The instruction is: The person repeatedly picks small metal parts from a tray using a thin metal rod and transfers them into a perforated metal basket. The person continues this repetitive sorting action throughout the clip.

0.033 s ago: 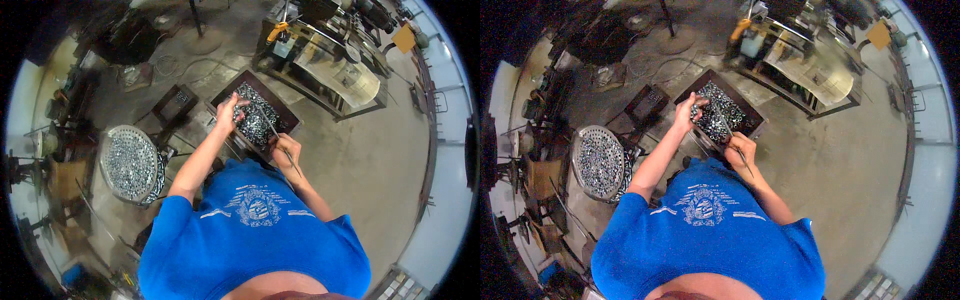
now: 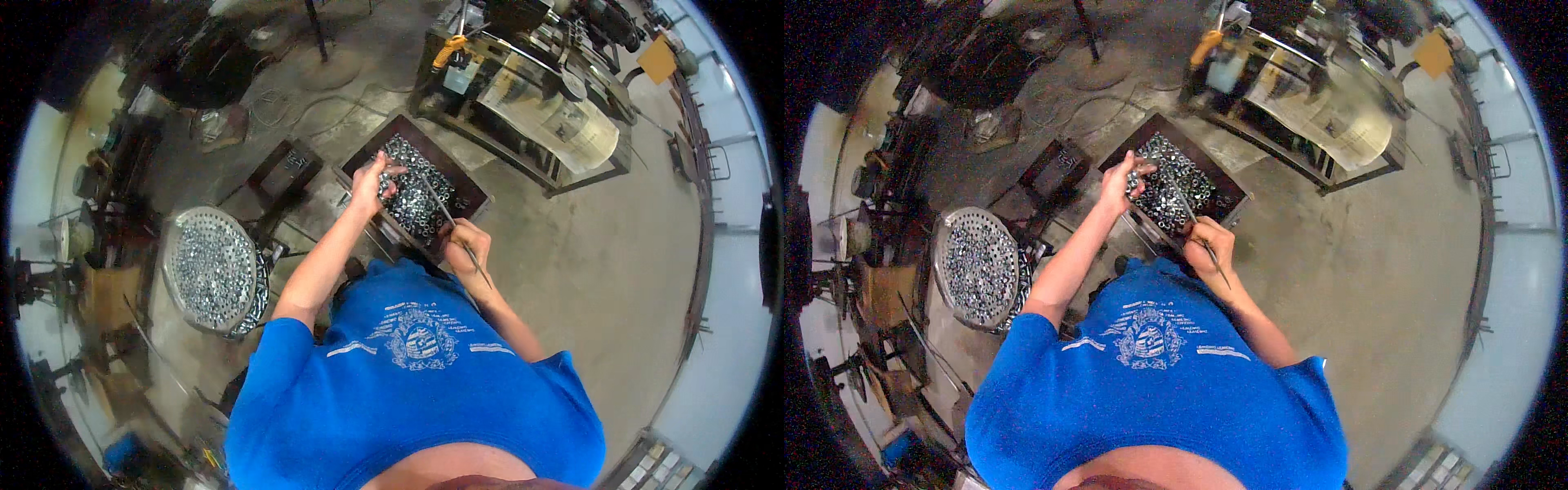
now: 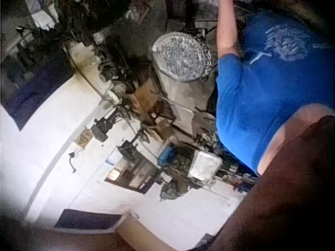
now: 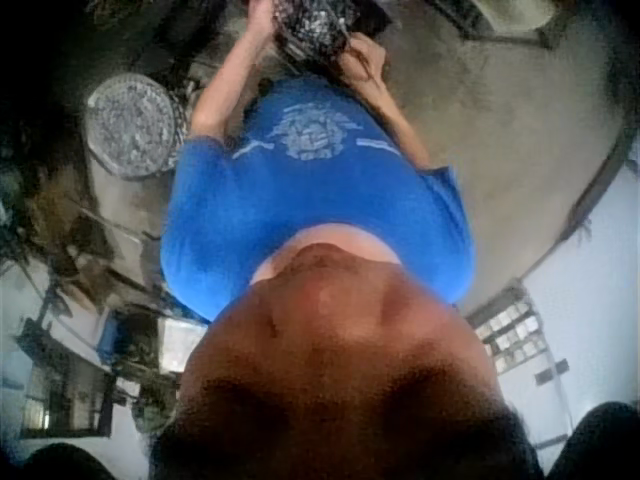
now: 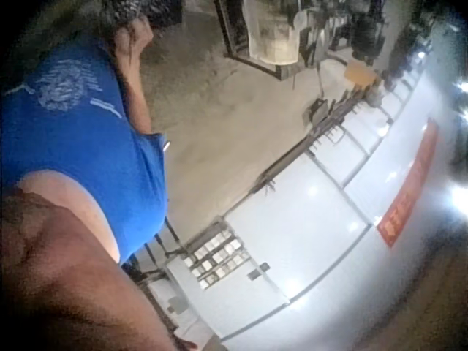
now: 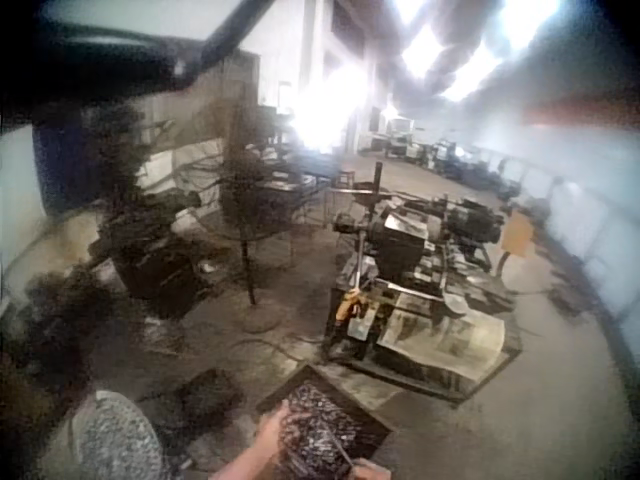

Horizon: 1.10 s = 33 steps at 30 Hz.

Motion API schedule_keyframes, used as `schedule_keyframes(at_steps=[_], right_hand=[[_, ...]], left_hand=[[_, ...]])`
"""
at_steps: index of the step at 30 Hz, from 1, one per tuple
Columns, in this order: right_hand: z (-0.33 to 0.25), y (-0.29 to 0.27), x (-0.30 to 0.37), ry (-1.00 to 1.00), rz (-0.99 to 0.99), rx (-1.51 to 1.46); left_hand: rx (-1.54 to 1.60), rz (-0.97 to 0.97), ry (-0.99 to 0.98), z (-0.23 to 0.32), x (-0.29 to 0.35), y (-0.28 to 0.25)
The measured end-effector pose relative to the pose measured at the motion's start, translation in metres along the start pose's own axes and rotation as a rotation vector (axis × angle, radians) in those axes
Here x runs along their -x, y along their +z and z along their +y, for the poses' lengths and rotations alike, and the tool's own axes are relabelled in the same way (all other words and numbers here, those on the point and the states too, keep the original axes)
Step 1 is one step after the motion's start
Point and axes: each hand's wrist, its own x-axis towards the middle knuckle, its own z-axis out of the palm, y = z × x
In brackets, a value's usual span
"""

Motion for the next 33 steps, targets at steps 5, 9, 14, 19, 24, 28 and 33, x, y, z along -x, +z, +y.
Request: schedule_keyframes(at_steps=[5, 9, 14, 19, 24, 28, 33], right_hand=[[0.018, -0.007, 0.008, 0.090, -0.082, -0.286], [0.004, -0.007, -0.001, 0.285, 0.004, -0.663], [-0.002, -0.010, -0.001, 0.301, 0.028, -0.708], [0.000, -0.001, -0.002, 0.273, -0.002, -0.622], [0.027, 0.007, 0.003, 0.368, 0.072, -0.956], [0.028, 0.012, 0.003, 0.520, 0.182, -1.094], [0.032, 0.004, 0.002, 0.575, 0.331, -1.169]], left_hand=[[0.002, -0.135, -0.180, -0.006, 0.003, 0.000], [0.013, -0.313, -0.224, 0.005, 0.022, 0.012], [-0.006, -0.352, -0.218, 0.019, 0.037, 0.022], [-0.068, -0.361, -0.150, 0.018, 0.044, 0.033], [0.000, -0.392, -0.261, 0.001, 0.053, 0.045], [0.055, -0.392, -0.314, -0.011, 0.065, 0.063], [-0.040, -0.371, -0.267, -0.022, 0.050, 0.052]])
